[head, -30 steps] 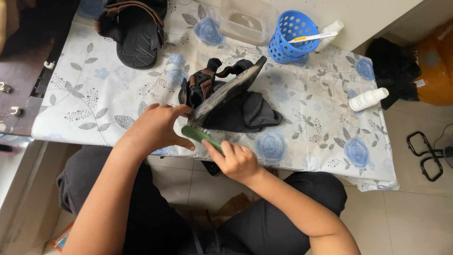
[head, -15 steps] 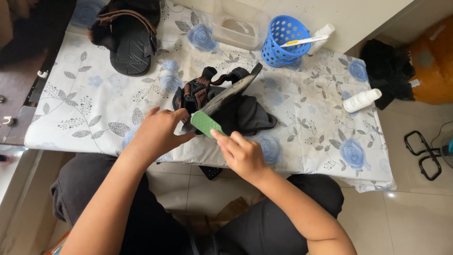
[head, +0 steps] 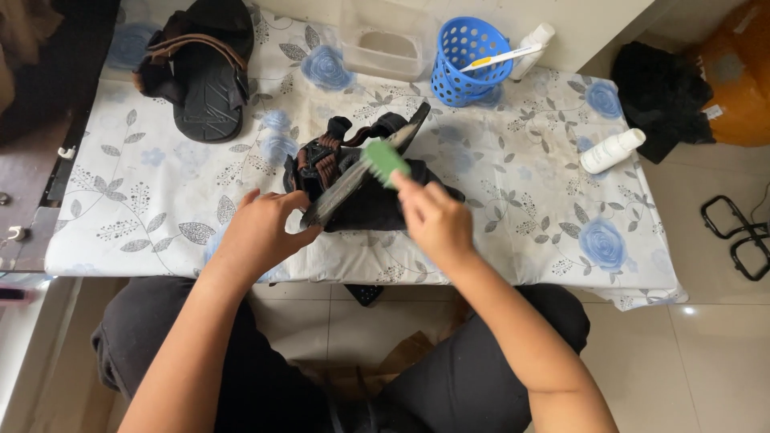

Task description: The person scrubs the sole of a black sandal with a green brush. They hold the sandal with one hand and scrub the tread and edges with the other hand.

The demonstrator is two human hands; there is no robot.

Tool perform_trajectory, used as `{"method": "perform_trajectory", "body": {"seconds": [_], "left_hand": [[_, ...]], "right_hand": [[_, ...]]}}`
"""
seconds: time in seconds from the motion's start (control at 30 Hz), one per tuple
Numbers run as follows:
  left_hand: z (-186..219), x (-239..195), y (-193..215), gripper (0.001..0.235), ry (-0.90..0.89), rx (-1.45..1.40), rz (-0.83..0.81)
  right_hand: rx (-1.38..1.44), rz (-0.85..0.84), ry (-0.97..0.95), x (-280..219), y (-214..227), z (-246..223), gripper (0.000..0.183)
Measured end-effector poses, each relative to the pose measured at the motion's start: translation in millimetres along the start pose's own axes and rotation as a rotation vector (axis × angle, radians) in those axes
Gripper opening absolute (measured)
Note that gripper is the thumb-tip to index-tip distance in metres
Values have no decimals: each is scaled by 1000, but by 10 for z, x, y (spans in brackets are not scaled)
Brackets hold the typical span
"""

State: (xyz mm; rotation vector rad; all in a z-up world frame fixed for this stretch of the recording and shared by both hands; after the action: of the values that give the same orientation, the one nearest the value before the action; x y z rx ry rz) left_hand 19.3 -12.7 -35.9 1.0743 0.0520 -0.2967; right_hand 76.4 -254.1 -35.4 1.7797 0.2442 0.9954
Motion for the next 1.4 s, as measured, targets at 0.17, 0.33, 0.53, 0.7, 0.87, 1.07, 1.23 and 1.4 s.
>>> {"method": "perform_trajectory", "body": {"seconds": [0.17,0.33,0.53,0.7,0.87,1.07,1.23,1.4], "left_hand": [[1,25,14,32,-9,7,-16],[8,-1,-12,32,-10,-12,-29],[-36,34,-46,31,-18,-22,-26],[-62,38,-65,32,-89,-16,22],[-12,-4,-1,32,-51,-68,-8],[-59,14,-38,32,-72,-35,10],[-13,-25,1,29,-139,-10,22],[-125,17,-117,31,-100,13,42]], "right_hand": [[72,-41,-21,-78,-23,-76,30],[152,-168,94,-74,53,-240,27],[23,-45,-52,-6,106,-43,33],[228,-224,100,-61,161,-334,23],[28,-75,12,-39,3,13,32],[62,-105,111,-93,-102,-199,29],[-76,-37,-53,-103,-78,96,31],[322,-250,165,-97,47,-467,27]]}}
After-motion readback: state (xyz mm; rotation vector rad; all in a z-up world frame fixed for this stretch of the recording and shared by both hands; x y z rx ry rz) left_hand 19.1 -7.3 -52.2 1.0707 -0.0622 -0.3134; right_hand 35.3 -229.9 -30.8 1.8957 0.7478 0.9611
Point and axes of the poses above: each hand's wrist, its own x-axis towards the middle knuckle, its own y-axis out of the back of the hand, z = x × y, the point moved 1 cm from there along x, towards the middle knuckle, and after that the axes turned 14 degrees about -z, right-handed, at the moved point
